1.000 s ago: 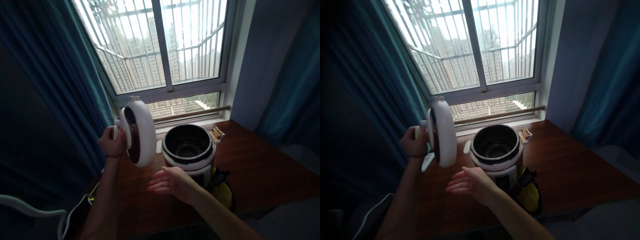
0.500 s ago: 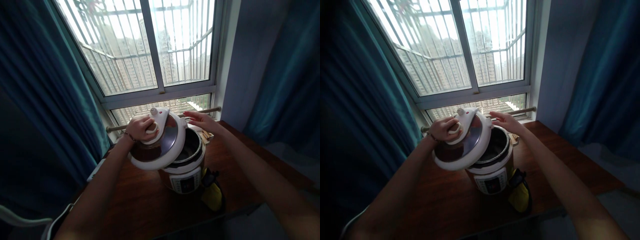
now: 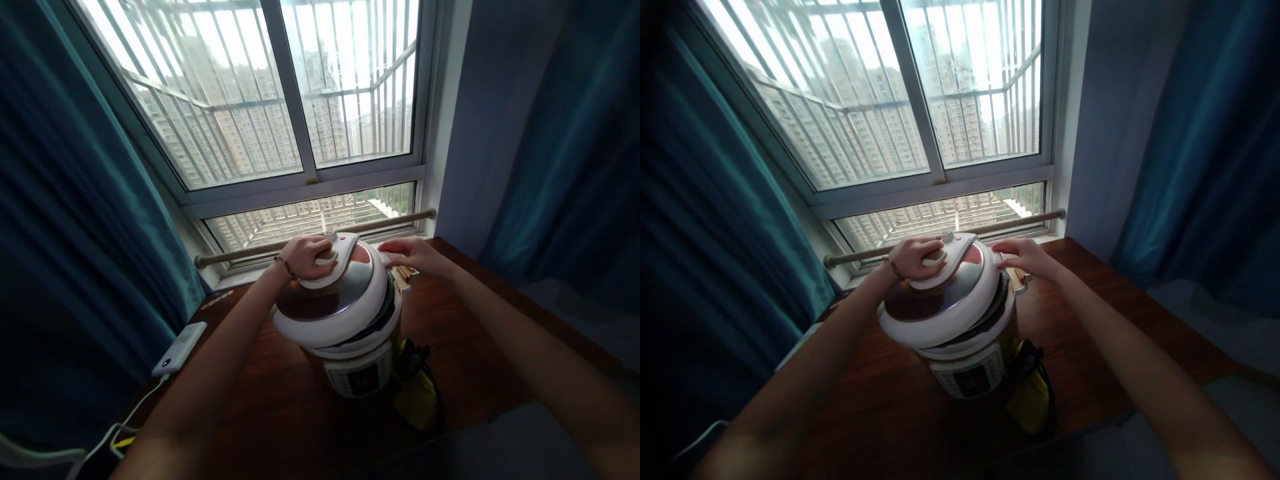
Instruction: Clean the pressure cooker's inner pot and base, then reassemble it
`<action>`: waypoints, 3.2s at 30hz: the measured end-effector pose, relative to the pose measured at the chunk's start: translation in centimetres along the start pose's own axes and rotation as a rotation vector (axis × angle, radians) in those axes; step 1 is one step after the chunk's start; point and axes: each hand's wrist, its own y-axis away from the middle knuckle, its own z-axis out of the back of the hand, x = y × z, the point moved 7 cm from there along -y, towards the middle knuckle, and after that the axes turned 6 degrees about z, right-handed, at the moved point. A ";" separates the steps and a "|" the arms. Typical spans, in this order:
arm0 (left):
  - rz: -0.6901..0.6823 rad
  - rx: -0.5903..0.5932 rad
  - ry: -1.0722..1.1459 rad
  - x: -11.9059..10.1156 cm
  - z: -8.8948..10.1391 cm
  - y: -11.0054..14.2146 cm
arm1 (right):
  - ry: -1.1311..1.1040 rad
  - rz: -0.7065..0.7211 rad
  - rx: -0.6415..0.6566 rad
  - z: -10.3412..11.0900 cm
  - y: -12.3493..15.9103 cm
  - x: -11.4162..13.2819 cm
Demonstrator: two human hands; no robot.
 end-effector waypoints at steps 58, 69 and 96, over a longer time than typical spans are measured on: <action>0.515 0.206 0.051 -2.5 -4.0 -0.9 | -0.163 -0.433 -0.220 3.6 -0.3 -12.8; 1.187 -0.296 0.796 5.6 -6.7 16.1 | -0.472 -0.332 -0.402 0.7 7.2 -10.9; 1.405 -0.260 0.866 7.0 -11.3 20.1 | -0.040 -0.360 -0.574 -1.7 5.5 -9.0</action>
